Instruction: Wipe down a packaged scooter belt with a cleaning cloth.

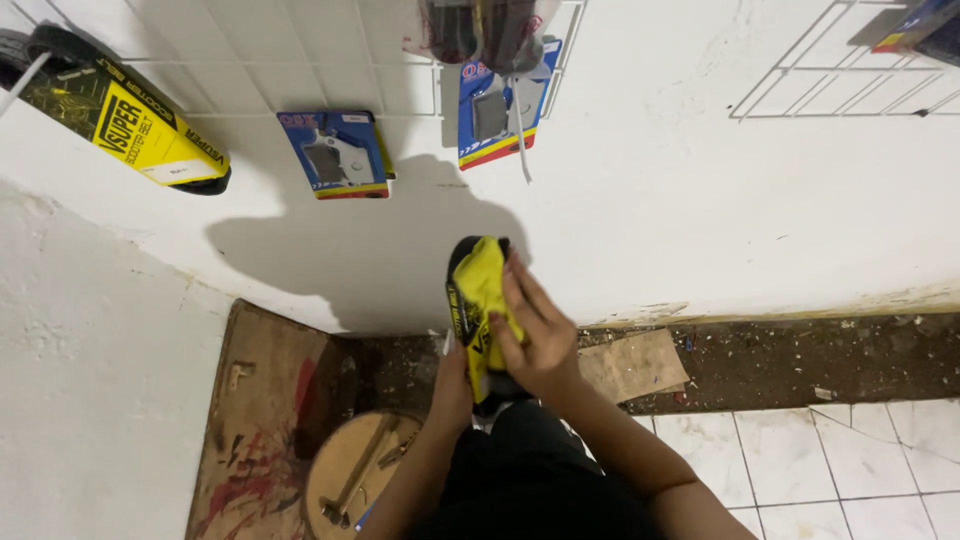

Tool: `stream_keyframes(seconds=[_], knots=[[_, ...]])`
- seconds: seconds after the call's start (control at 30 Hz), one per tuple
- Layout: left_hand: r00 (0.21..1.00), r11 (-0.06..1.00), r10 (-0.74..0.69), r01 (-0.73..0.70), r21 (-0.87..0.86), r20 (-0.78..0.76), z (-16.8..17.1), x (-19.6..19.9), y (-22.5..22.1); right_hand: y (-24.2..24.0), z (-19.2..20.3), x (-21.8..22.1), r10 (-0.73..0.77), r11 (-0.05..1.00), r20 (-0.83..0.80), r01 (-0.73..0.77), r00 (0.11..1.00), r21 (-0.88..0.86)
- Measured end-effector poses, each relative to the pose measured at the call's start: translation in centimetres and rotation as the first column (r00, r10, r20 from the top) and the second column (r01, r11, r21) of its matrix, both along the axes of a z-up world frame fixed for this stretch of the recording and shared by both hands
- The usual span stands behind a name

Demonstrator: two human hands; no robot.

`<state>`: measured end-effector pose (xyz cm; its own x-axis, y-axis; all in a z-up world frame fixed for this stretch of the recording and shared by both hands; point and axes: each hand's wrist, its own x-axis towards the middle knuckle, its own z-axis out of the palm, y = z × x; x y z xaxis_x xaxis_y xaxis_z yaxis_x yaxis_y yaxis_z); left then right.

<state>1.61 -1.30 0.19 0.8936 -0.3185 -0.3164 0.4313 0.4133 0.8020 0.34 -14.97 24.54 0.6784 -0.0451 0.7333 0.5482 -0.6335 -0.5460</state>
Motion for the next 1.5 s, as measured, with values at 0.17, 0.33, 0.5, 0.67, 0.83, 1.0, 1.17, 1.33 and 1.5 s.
stream_keyframes(seconds=[0.17,0.33,0.5,0.67,0.83,1.0,1.17,1.33,1.5], knots=[[0.988,0.997,0.061,-0.054,-0.053,0.139,5.5,-0.3,-0.3,1.5,-1.8,-3.2,0.093,0.983,0.001,-0.091,0.996,-0.160],[0.972,0.999,-0.010,0.020,-0.041,0.236,1.2,-1.3,-0.1,0.1,-0.7,0.6,0.038,0.999,0.068,-0.040,0.997,0.036],[0.647,0.647,-0.352,-0.355,0.675,0.677,2.6,-2.0,0.5,-0.2,-1.2,0.8,0.031,0.989,0.097,-0.045,0.995,0.144],[0.986,0.992,0.082,-0.066,-0.110,0.144,8.8,-2.2,0.3,0.6,-5.0,-1.2,0.006,1.000,0.111,-0.009,0.994,0.027],[0.966,0.965,0.094,-0.029,-0.260,0.240,-5.0,-2.6,0.4,-1.6,-1.6,1.4,-0.095,0.986,0.089,0.081,0.992,0.149],[0.993,0.967,0.031,0.000,-0.254,0.116,-5.0,-1.8,0.8,-1.0,-4.1,-0.1,-0.005,0.981,0.141,-0.023,0.990,0.192],[0.954,0.937,0.082,0.025,-0.348,0.288,5.1,-2.3,-1.1,-0.3,-8.7,-0.7,0.009,0.995,0.253,-0.033,0.968,0.091],[0.828,0.904,-0.065,-0.187,0.384,0.557,-7.9,-2.3,1.4,-2.0,-1.9,1.5,-0.046,0.978,0.156,0.013,0.987,0.210],[0.747,0.789,-0.192,-0.269,0.553,0.637,6.8,-3.1,0.8,-1.6,-6.4,-0.7,-0.005,0.980,0.117,-0.018,0.993,0.199]])
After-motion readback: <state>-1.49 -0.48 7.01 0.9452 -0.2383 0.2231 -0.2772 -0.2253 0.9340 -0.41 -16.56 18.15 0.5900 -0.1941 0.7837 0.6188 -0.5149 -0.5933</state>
